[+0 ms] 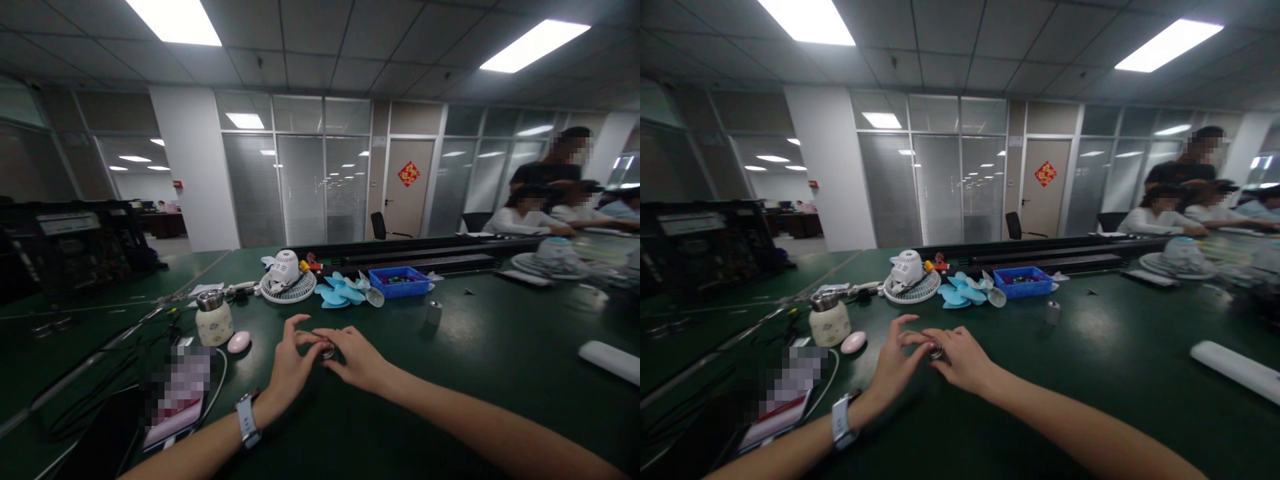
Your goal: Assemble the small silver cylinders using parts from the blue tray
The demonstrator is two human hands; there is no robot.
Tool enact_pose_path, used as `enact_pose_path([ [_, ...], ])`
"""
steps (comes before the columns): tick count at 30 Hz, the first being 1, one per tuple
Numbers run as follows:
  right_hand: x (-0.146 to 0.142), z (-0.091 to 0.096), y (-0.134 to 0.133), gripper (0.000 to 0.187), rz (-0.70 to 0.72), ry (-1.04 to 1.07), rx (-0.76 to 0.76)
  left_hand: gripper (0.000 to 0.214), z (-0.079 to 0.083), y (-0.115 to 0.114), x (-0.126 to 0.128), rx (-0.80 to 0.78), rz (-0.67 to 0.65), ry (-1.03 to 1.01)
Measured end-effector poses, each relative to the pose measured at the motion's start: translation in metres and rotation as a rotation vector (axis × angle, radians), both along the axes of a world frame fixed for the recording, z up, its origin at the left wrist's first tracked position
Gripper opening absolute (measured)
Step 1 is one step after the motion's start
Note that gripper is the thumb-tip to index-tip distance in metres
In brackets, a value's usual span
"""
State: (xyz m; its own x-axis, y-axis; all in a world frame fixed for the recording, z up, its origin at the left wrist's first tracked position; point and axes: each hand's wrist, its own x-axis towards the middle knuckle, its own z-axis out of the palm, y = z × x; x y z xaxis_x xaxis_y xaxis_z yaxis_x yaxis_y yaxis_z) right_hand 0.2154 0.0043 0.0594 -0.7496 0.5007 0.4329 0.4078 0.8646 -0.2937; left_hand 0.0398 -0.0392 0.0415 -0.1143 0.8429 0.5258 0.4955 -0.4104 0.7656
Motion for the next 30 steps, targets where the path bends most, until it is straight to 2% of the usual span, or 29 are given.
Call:
enact_pose_path([
  [5,0.013,-0.003,0.008,0.057,-0.087,0.039,-0.025,0.049,-0.001,0.001,0.001,-0.027,0.048,-0.067],
  [9,0.016,-0.002,0.005,0.056,-0.064,0.03,0.009,0.061,0.001,-0.005,0.006,-0.058,-0.039,-0.01],
  [12,0.011,-0.001,-0.002,0.057,-0.04,-0.013,0.038,0.061,0.0,-0.007,0.008,-0.086,-0.107,0.057],
  [17,0.009,-0.002,-0.002,0.057,-0.084,0.071,0.003,0.064,0.002,-0.003,0.002,-0.094,-0.086,0.083],
  [20,0.026,0.001,0.023,0.055,-0.185,0.193,-0.057,0.065,0.005,-0.005,-0.003,-0.132,-0.081,0.111],
  [23,0.06,0.01,0.07,0.052,-0.379,0.239,-0.046,0.06,0.004,-0.016,-0.004,-0.215,-0.242,0.259],
  [25,0.087,0.016,0.105,0.049,-0.581,0.115,0.016,0.067,0.002,-0.026,-0.003,-0.222,-0.442,0.415],
  [27,0.113,0.021,0.134,0.048,-0.756,-0.071,0.074,0.078,-0.001,-0.033,-0.001,-0.198,-0.574,0.548],
  [30,0.139,0.021,0.16,0.044,-0.876,-0.238,0.08,0.081,-0.003,-0.033,-0.002,-0.204,-0.575,0.636],
])
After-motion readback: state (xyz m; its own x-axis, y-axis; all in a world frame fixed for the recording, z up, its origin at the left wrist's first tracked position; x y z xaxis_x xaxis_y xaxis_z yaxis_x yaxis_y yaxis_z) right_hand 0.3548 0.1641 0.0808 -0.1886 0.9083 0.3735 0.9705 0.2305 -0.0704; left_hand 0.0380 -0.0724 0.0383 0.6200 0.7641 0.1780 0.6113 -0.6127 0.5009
